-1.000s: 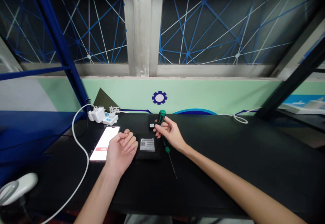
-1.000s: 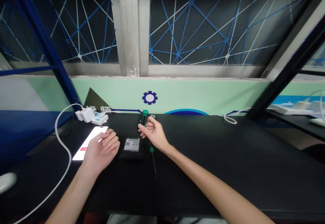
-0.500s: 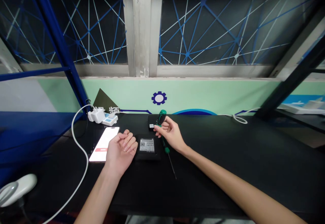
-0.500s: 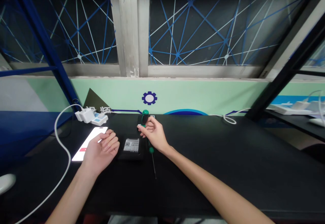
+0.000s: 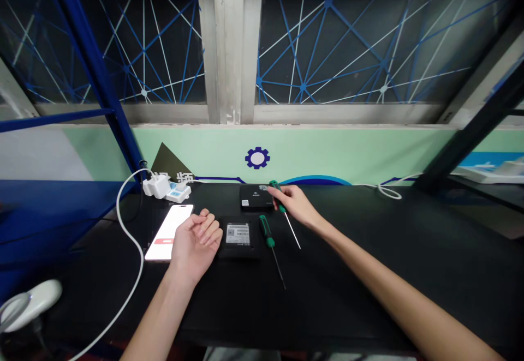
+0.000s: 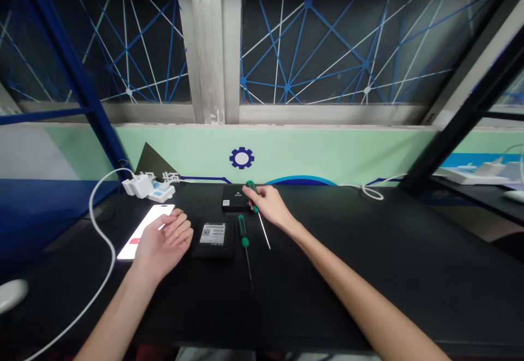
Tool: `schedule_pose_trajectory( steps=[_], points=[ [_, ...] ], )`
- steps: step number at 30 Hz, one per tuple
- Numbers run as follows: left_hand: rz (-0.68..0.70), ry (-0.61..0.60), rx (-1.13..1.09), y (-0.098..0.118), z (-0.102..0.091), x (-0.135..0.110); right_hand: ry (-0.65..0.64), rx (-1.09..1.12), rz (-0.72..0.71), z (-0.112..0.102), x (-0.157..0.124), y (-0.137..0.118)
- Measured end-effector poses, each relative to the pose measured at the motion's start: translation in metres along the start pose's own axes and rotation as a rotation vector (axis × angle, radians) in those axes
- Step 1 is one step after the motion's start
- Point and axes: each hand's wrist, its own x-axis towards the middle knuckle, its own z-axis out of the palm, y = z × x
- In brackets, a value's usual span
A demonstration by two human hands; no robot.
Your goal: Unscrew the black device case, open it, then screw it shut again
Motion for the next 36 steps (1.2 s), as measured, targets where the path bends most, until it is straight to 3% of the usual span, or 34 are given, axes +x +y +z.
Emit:
schedule_pose_trajectory(
  steps=[5,10,23,30,36],
  points=[
    [-0.005,-0.014,0.003,0.001,-0.002,0.000,-0.140,-0.287,0.112,-0.005,-0.001,-0.001],
    [-0.005,-0.030,0.002,0.001,-0.005,0.002,-0.352,-0.330,0.225,-0.004,-0.004,0.005],
    [-0.002,-0.027,0.005,0.001,-0.005,0.000,-0.340,-0.434,0.313,0.000,-0.006,0.004],
    [-0.007,-0.025,0.004,0.000,-0.003,0.000,-0.068,-0.779,0.031,0.005,-0.009,-0.006],
    [0.000,-0.026,0.013,0.001,-0.004,0.000,-0.193,-0.775,-0.190,0.010,-0.012,0.001]
  ],
)
